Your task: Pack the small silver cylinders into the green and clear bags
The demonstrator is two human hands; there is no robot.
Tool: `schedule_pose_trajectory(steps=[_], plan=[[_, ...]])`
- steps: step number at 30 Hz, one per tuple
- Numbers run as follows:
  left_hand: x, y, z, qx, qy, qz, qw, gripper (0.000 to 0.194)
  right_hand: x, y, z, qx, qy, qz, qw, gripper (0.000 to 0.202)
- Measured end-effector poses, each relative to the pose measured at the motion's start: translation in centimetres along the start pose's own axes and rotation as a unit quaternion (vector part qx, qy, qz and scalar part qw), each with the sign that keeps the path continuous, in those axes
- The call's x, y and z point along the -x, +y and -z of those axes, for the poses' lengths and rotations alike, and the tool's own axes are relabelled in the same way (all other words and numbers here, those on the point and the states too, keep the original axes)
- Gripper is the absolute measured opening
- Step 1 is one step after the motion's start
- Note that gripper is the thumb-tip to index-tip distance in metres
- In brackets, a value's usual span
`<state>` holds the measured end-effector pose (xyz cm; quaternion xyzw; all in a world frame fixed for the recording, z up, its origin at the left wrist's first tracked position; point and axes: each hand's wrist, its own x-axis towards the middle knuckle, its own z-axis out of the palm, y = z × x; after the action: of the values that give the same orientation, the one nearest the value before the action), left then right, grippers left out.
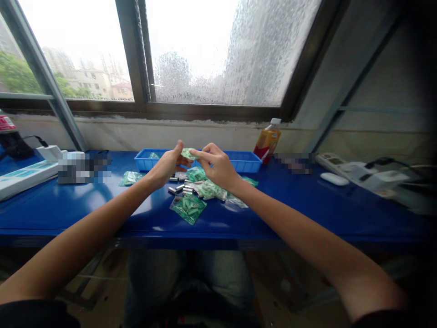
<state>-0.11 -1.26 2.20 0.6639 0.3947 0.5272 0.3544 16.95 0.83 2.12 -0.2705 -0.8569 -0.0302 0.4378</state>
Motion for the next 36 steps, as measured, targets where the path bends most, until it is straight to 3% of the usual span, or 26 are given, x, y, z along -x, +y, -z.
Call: schedule_pose_trajectory(steps=[4, 6, 8, 9, 12, 15, 18, 22, 26, 29, 32, 36], plan=[[-0.3, -0.2, 0.6, 0.063, -0.012, 0.042, 0.997, 0.026, 0.0, 0.0, -0.3, -0.012, -0.015, 0.049, 0.999, 0.038], [-0.6, -0.2, 1.3, 0.031, -0.001, 0.027, 0.999, 0.024, -0.2, 0.1, 0.1, -0.033, -0.017, 0.048, 0.998, 0.041], [-1.1, 0.0, 2.5, -0.069, 0.064, -0.034, 0.995, 0.024, -0.5, 0.2, 0.7, -0.047, -0.004, 0.031, 0.998, 0.037], [-1.4, 0.1, 3.3, -0.14, 0.117, -0.08, 0.98, 0.023, -0.7, 0.3, 1.0, -0.048, 0.007, 0.021, 0.999, 0.034], [-2.2, -0.1, 5.8, -0.347, 0.245, -0.194, 0.884, 0.02, -0.9, 0.9, 1.6, -0.034, 0.036, -0.001, 0.999, 0.024], [-2.4, -1.0, 6.8, -0.44, 0.241, -0.197, 0.842, 0.028, -0.9, 1.9, 1.3, -0.009, 0.028, -0.018, 0.999, 0.02], [-1.9, -2.1, 5.1, -0.51, 0.208, -0.172, 0.817, 0.045, -0.7, 2.9, 0.7, 0.019, -0.01, -0.03, 0.999, 0.018], [-1.2, -3.0, 1.4, -0.508, 0.051, -0.118, 0.852, 0.029, -0.5, 3.4, 0.4, 0.052, -0.045, -0.04, 0.997, 0.019], [-0.9, -3.7, 0.0, -0.476, -0.023, -0.078, 0.875, 0.025, -0.6, 2.9, 0.5, 0.068, -0.044, -0.052, 0.995, 0.021], [-1.0, -3.3, 0.3, -0.418, -0.005, -0.053, 0.907, 0.016, -0.6, 2.3, 0.4, 0.038, -0.042, -0.097, 0.994, 0.02], [-0.8, -1.9, 0.6, -0.367, 0.071, -0.106, 0.922, 0.008, -0.8, 1.6, 0.3, -0.062, -0.076, -0.179, 0.979, 0.016], [-0.2, -0.4, 0.2, -0.346, 0.107, -0.22, 0.906, 0.003, -1.1, 1.0, 0.1, -0.288, -0.108, -0.284, 0.908, 0.043]])
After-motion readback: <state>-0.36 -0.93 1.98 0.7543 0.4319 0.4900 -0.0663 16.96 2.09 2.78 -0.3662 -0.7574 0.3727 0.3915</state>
